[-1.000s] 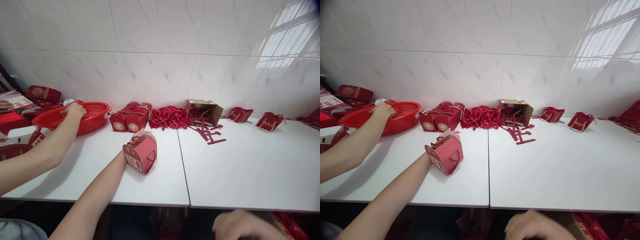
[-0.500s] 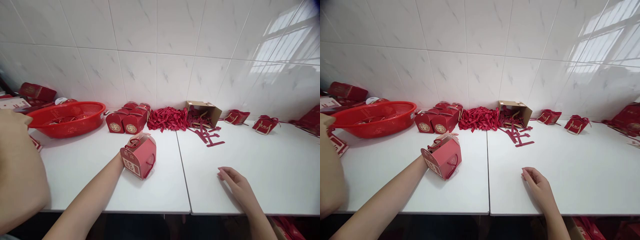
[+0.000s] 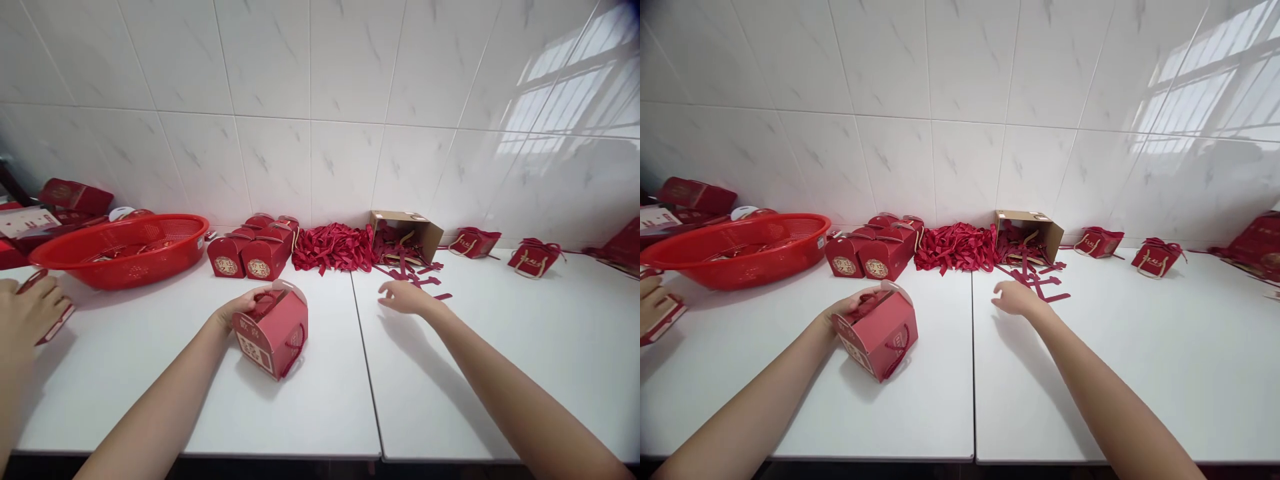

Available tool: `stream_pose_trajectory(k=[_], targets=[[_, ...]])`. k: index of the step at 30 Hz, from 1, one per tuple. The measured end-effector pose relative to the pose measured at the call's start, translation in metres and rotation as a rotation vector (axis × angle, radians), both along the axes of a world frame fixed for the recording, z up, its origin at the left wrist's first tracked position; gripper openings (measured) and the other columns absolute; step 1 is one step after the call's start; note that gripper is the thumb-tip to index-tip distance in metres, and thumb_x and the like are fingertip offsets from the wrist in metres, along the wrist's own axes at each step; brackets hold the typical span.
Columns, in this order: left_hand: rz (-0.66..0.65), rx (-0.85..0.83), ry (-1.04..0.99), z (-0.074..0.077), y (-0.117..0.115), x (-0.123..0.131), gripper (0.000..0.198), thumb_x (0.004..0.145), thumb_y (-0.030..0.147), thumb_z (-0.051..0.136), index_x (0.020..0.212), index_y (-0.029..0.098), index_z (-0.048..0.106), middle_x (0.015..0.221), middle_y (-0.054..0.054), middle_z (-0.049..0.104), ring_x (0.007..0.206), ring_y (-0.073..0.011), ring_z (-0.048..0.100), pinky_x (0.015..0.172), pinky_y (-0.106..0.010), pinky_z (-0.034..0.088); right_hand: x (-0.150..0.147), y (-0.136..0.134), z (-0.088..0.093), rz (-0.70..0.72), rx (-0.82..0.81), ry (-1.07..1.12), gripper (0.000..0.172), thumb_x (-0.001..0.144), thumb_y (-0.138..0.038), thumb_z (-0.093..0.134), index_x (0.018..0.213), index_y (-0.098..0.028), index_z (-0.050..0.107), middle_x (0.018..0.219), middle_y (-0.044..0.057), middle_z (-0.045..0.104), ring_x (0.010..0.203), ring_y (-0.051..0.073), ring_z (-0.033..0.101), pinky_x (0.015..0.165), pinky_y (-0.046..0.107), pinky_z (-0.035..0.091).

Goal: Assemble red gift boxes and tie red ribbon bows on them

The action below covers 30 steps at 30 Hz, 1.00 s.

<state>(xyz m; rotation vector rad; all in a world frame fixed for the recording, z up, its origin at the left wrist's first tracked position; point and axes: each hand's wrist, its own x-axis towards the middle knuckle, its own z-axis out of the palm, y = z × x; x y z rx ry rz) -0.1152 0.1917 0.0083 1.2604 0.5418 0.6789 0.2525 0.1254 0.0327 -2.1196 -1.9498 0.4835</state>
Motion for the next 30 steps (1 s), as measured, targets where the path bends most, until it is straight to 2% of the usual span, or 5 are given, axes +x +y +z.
stream_pose_trajectory(k=[6, 14, 22, 26, 30], targets=[[0.182, -0.102, 0.028, -0.007, 0.005, 0.017, 0.046, 0.055, 0.022, 0.079, 0.098, 0.017, 0.065, 0.091, -0.007, 0.072, 0.078, -0.0223, 0.068, 0.068, -0.028, 0.05, -0.026, 0.077, -0.033, -0.208, 0.244, 0.012, 0.039, 0.089, -0.029, 0.046, 0.125, -0.014, 0.05, 0.125, 0.016, 0.051, 0.109, 0.025, 0.053, 0.083, 0.03, 0.041], [0.513, 0.225, 0.037, -0.001, -0.025, 0.079, 0.03, 0.068, 0.033, 0.075, 0.09, 0.017, 0.063, 0.088, -0.005, 0.068, 0.078, -0.0192, 0.063, 0.069, -0.026, 0.047, -0.026, 0.091, -0.067, -0.253, 0.393, 0.125, 0.027, 0.088, -0.026, 0.044, 0.104, -0.012, 0.061, 0.107, 0.017, 0.054, 0.099, 0.028, 0.054, 0.081, 0.037, 0.041], [0.606, 0.549, 0.343, 0.023, -0.017, 0.102, 0.035, 0.079, 0.045, 0.058, 0.058, 0.018, 0.056, 0.058, 0.001, 0.053, 0.059, -0.0148, 0.047, 0.057, -0.024, 0.034, -0.011, 0.071, 0.032, -0.198, 0.742, 0.455, 0.032, 0.089, -0.038, 0.041, 0.089, -0.013, 0.062, 0.097, 0.012, 0.061, 0.092, 0.021, 0.056, 0.085, 0.034, 0.044], [0.529, 0.645, 0.502, 0.058, -0.003, 0.093, 0.02, 0.065, 0.032, 0.073, 0.053, 0.02, 0.063, 0.054, 0.0, 0.058, 0.057, -0.017, 0.048, 0.061, -0.025, 0.032, 0.004, 0.013, 0.09, -0.149, 0.946, 0.944, 0.036, 0.085, -0.047, 0.051, 0.095, -0.014, 0.059, 0.073, 0.004, 0.063, 0.065, 0.014, 0.059, 0.062, 0.027, 0.049], [0.541, 0.649, 0.646, 0.106, -0.002, 0.068, 0.014, 0.052, 0.015, 0.076, 0.06, 0.025, 0.068, 0.052, 0.001, 0.06, 0.055, -0.0188, 0.052, 0.058, -0.024, 0.033, 0.009, -0.044, 0.12, -0.224, 1.125, 0.999, 0.05, 0.068, -0.033, 0.076, 0.111, -0.02, 0.055, 0.057, -0.004, 0.061, 0.043, 0.01, 0.051, 0.042, 0.02, 0.04]])
